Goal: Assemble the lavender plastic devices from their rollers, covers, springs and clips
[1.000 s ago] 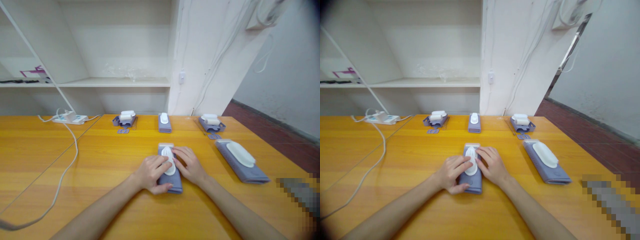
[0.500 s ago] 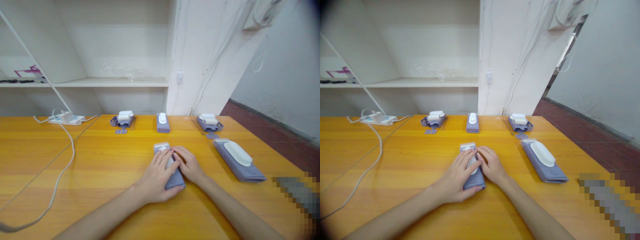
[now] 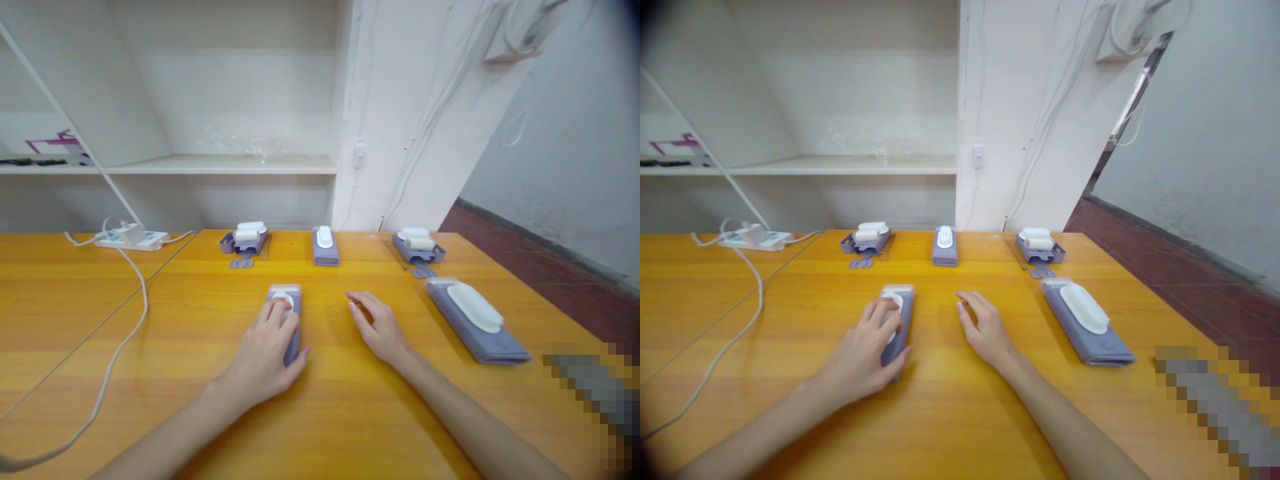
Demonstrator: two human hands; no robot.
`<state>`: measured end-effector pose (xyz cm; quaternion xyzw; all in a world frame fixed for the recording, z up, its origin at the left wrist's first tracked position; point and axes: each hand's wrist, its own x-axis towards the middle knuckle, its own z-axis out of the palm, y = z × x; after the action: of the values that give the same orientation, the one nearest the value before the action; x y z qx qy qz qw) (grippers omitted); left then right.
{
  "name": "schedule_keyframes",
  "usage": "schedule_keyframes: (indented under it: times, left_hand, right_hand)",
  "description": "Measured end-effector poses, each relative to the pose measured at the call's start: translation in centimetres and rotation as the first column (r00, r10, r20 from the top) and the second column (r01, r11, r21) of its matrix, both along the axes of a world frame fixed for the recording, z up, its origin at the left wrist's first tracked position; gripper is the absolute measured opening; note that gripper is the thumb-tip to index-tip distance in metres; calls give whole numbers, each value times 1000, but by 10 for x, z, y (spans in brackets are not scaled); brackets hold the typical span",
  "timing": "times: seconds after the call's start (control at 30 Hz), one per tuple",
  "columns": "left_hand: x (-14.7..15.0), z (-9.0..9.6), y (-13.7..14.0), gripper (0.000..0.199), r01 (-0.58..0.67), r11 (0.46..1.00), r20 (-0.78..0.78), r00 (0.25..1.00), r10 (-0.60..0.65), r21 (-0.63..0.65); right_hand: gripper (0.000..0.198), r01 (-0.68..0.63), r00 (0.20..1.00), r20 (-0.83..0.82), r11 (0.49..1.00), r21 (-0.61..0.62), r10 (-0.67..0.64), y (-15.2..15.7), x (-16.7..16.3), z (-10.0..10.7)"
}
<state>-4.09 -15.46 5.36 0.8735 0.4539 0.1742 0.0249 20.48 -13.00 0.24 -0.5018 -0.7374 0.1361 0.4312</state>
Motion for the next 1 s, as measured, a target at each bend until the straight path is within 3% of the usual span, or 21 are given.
schedule_keyframes:
  times: [0.23,0.6,0.77,1.0]
  left_hand:
    - [-66,-5,6,11,-100,995,-81,992,100,-3]
    - [-143,-7,23,12,-101,994,-109,988,106,52]
    - [-161,-11,26,14,-74,995,-92,993,81,71]
    - [-167,-1,29,11,-41,997,-135,990,50,71]
  right_hand:
    - [23,0,1000,5,1000,15,0,1,0,-1]
    - [23,-7,1000,19,1000,16,7,1,0,-2]
    - [23,-7,1000,21,1000,10,7,1,0,-2]
    - [23,-11,1000,27,1000,6,11,0,-1,-1]
